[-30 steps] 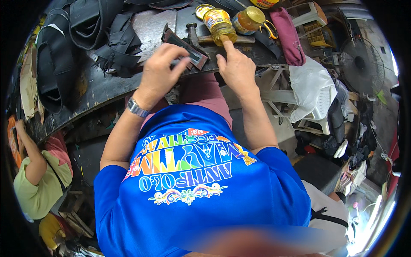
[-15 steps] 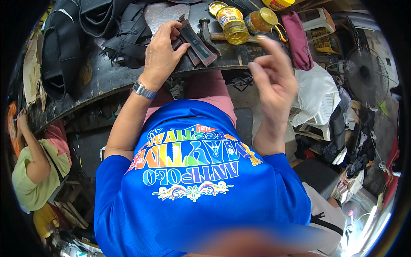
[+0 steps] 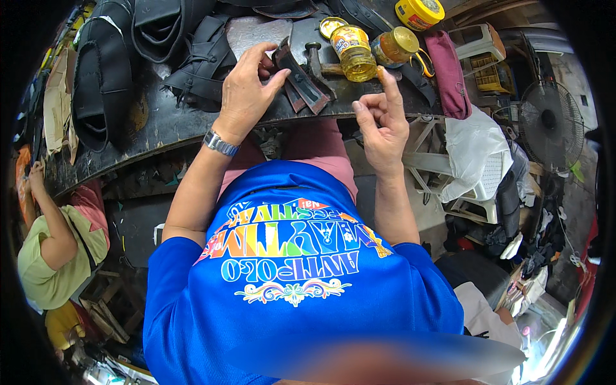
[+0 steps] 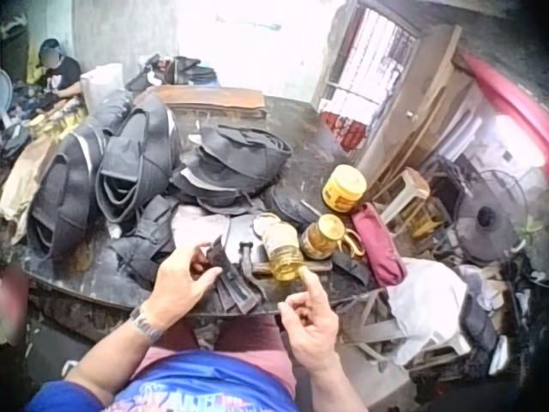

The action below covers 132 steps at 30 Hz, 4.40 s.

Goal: The person opens a jar of shoe polish and uses a small brush to apply the polish to the seams and edges of several black shoes. The person handles each shoe individually, turning them to reach different areas before placing them back on the workbench.

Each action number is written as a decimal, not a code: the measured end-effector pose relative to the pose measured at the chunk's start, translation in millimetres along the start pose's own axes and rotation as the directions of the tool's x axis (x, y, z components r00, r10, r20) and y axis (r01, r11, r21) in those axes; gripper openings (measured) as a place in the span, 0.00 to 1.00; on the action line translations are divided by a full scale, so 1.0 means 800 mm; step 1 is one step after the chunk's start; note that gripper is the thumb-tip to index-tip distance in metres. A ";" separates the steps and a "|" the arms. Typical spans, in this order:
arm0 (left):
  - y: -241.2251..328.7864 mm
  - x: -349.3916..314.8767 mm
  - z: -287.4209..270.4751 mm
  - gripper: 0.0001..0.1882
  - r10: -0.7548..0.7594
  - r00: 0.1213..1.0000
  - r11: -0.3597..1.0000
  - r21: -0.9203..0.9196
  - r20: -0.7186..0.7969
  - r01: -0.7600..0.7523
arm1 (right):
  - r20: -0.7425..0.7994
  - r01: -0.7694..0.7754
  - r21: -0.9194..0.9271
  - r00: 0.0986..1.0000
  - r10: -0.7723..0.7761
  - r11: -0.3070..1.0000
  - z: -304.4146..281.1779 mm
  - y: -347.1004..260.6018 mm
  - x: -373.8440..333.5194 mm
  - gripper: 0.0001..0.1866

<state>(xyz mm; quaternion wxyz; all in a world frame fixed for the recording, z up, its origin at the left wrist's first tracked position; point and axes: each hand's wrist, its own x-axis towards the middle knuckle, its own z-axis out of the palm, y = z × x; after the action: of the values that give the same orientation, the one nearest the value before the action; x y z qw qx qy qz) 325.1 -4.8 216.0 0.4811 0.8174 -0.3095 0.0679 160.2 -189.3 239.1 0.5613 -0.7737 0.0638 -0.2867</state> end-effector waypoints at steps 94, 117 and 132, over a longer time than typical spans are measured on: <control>0.035 -0.042 -0.011 0.17 0.055 0.355 0.278 -0.356 0.933 0.892 | 0.482 -0.111 0.268 0.875 -0.033 0.957 -0.005 0.011 -0.011 0.22; 0.052 -0.038 0.011 0.16 -0.262 0.874 0.177 -0.870 0.410 0.461 | 0.297 -0.339 0.230 0.917 0.266 0.912 0.022 -0.043 -0.031 0.51; 0.043 -0.058 0.006 0.11 -0.305 0.756 0.168 -0.748 0.580 0.642 | 0.003 -0.240 -0.369 0.966 0.259 0.898 -0.006 -0.005 0.010 0.30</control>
<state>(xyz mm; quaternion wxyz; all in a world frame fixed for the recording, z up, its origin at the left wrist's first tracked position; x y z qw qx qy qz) 267.6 -0.2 220.5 0.7953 0.4499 -0.0839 -0.3975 163.2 -195.5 246.5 0.4412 -0.8571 0.1999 -0.1754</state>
